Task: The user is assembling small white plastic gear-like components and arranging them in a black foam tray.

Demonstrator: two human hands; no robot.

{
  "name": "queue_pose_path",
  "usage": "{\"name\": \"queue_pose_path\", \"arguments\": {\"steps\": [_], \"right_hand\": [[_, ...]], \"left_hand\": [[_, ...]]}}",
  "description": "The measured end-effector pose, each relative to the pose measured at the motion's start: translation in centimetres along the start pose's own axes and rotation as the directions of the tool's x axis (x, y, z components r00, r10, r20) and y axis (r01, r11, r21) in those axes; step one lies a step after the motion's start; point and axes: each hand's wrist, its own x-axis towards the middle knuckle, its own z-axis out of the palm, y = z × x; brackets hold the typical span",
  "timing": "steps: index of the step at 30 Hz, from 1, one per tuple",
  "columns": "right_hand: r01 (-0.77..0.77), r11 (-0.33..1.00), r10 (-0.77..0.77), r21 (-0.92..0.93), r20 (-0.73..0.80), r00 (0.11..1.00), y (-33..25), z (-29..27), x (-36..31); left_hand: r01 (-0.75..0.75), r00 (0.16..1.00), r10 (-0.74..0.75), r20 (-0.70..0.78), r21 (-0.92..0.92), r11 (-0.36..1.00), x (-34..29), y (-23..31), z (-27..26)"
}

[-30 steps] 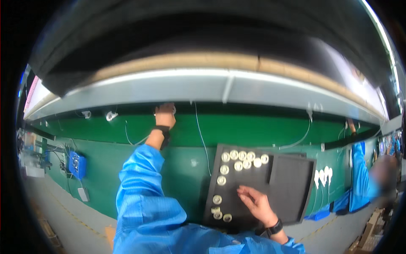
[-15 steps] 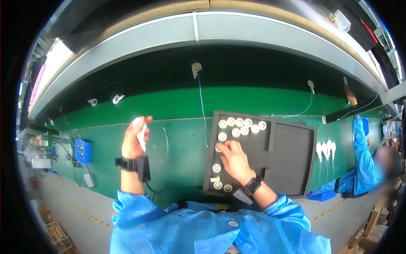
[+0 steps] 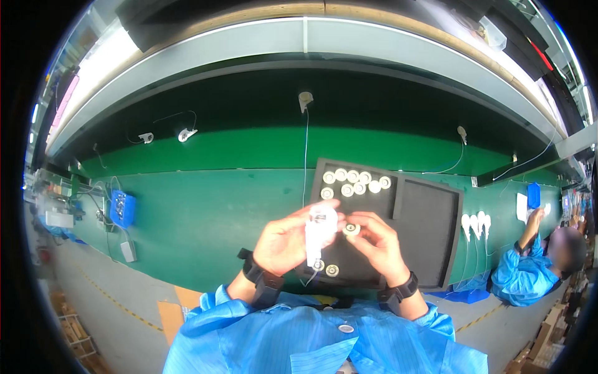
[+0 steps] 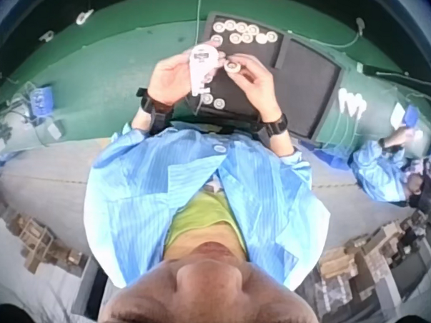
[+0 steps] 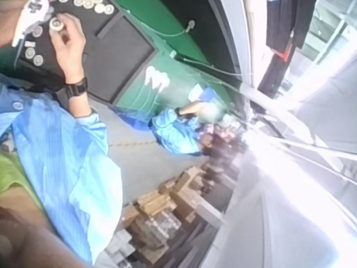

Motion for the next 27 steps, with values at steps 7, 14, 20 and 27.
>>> {"name": "queue_pose_path", "arguments": {"steps": [7,14,20,27], "right_hand": [[0.063,0.848,0.038,0.527,-0.178,0.983,-2.7,-1.9,-1.7],[0.054,0.897,0.024,0.439,-0.17,0.985,-4.2,-0.7,-1.6],[-0.006,0.93,0.06,0.366,-0.137,0.989,-3.2,0.1,-1.6],[-0.028,0.908,0.093,0.418,-0.136,0.986,-3.3,0.3,-1.6]], "left_hand": [[0.093,0.995,-0.091,0.049,-0.036,0.995,1.9,-2.3,1.4],[0.029,1.0,-0.023,-0.022,0.339,0.941,1.2,-2.5,1.0],[0.03,0.999,-0.022,-0.026,0.381,0.924,0.8,-3.1,1.2],[0.038,0.999,-0.035,-0.017,0.399,0.916,0.6,-3.2,1.1]]}}
